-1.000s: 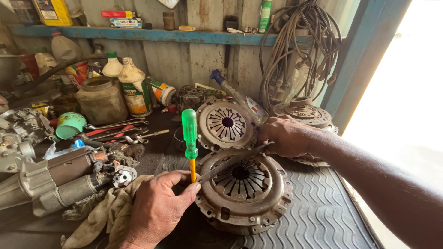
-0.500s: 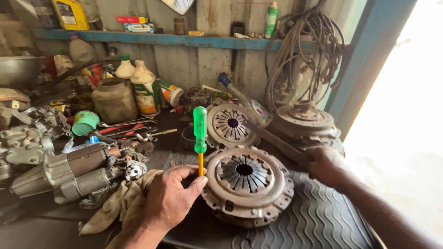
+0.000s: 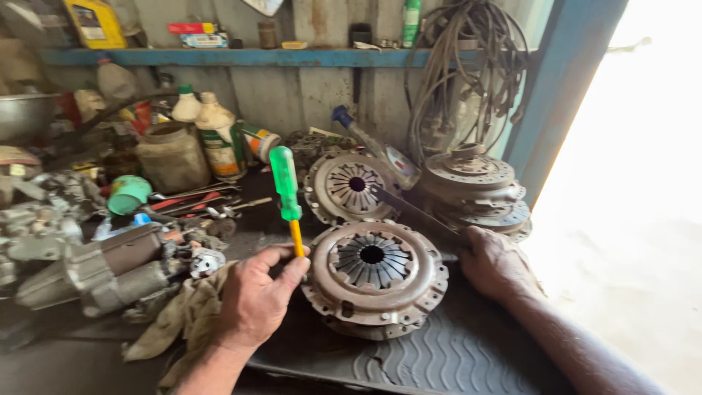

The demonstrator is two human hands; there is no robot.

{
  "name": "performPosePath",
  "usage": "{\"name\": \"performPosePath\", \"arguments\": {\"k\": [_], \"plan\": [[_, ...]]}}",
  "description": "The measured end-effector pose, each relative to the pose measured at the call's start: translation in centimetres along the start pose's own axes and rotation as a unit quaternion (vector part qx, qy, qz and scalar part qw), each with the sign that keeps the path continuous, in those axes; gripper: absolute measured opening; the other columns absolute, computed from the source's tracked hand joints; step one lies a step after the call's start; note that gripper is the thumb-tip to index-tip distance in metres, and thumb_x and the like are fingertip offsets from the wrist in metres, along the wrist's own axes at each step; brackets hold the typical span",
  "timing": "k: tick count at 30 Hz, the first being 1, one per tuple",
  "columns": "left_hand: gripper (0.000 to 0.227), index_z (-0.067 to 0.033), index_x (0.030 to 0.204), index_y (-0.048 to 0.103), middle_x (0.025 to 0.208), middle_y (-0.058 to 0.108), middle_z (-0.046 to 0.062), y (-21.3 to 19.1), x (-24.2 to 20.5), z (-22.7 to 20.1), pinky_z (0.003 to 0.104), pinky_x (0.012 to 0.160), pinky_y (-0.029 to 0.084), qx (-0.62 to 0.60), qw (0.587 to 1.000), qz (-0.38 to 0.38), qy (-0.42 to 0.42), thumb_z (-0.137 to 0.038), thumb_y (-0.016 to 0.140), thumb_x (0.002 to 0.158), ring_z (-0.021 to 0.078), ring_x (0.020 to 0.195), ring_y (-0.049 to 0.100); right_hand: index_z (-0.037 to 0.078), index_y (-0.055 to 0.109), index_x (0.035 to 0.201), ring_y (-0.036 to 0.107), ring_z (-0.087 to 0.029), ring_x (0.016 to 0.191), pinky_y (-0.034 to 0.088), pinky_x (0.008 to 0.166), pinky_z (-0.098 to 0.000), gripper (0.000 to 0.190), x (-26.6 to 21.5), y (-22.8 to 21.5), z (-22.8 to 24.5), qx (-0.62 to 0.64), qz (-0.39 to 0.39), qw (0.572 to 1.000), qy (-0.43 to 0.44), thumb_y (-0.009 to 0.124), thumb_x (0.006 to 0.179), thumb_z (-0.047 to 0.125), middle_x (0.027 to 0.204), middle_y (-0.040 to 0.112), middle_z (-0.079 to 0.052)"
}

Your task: The person manipulates automotive clutch pressure plates on a workbench. They use a screwdriver to pry and align internal components, wipe the metal surfaces with a cloth, and use a metal file on the assembly.

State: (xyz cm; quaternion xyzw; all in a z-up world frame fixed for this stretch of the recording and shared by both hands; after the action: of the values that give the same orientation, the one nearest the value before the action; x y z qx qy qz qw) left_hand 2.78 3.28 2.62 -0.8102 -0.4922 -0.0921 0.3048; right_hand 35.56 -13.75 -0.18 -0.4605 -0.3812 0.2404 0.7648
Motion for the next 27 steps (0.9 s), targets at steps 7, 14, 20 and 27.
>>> {"name": "performPosePath", "arguments": {"k": [7, 14, 20, 27], "plan": [[0.023, -0.0052, 0.115, 0.069, 0.086, 0.073, 0.002, -1.1, -0.1, -2.6, 0.024, 0.075, 0.055, -0.1, 0.984, -0.082, 0.123, -0.023, 0.062, 0.101, 0.0094, 0.08, 0.07, 0.006, 0.064, 0.1, 0.066, -0.041, 0.106, 0.051, 0.093, -0.0527, 0.024, -0.4, -0.9, 0.3, 0.005, -0.009, 1.0, 0.016, 0.067, 0.084, 0.024, 0.102, 0.07, -0.022], [0.025, -0.0033, 0.119, 0.068, 0.079, 0.064, 0.0, -2.1, -0.5, -1.7, 0.025, 0.066, 0.05, -0.032, 0.982, -0.147, 0.117, -0.019, 0.057, 0.104, 0.0093, 0.071, 0.061, 0.009, 0.057, 0.112, 0.066, -0.042, 0.105, 0.052, 0.089, -0.0547, 0.03, -1.1, -1.6, 1.1, 0.016, -0.034, 0.998, 0.046, 0.066, 0.088, 0.025, 0.105, 0.07, -0.021], [0.024, -0.0024, 0.118, 0.068, 0.077, 0.054, -0.001, -2.5, -0.2, -0.8, 0.025, 0.058, 0.042, -0.101, 0.982, -0.124, 0.103, -0.018, 0.055, 0.105, 0.0076, 0.064, 0.048, 0.014, 0.065, 0.114, 0.066, -0.041, 0.103, 0.053, 0.088, -0.0518, 0.035, -2.0, -2.4, 1.5, 0.045, -0.119, 0.991, -0.042, 0.072, 0.08, 0.022, 0.106, 0.069, -0.018], [0.024, -0.0019, 0.118, 0.071, 0.08, 0.057, 0.0, -1.6, 0.7, -5.1, 0.025, 0.056, 0.042, -0.054, 0.975, -0.074, 0.202, -0.013, 0.056, 0.103, 0.0082, 0.065, 0.051, 0.009, 0.067, 0.122, 0.071, -0.021, 0.102, 0.059, 0.091, -0.037, 0.041, -1.3, -5.1, 2.3, 0.286, -0.124, 0.95, -0.013, 0.072, 0.089, 0.034, 0.109, 0.071, -0.009]]}}
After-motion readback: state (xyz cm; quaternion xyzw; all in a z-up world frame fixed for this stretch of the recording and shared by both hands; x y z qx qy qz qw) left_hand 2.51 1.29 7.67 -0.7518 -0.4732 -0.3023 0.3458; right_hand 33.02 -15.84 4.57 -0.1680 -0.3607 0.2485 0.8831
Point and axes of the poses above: each hand's wrist, its own x-axis towards the middle knuckle, its own y-axis out of the palm, z = x × y, the point moved 5 cm from there along x, towards the middle knuckle
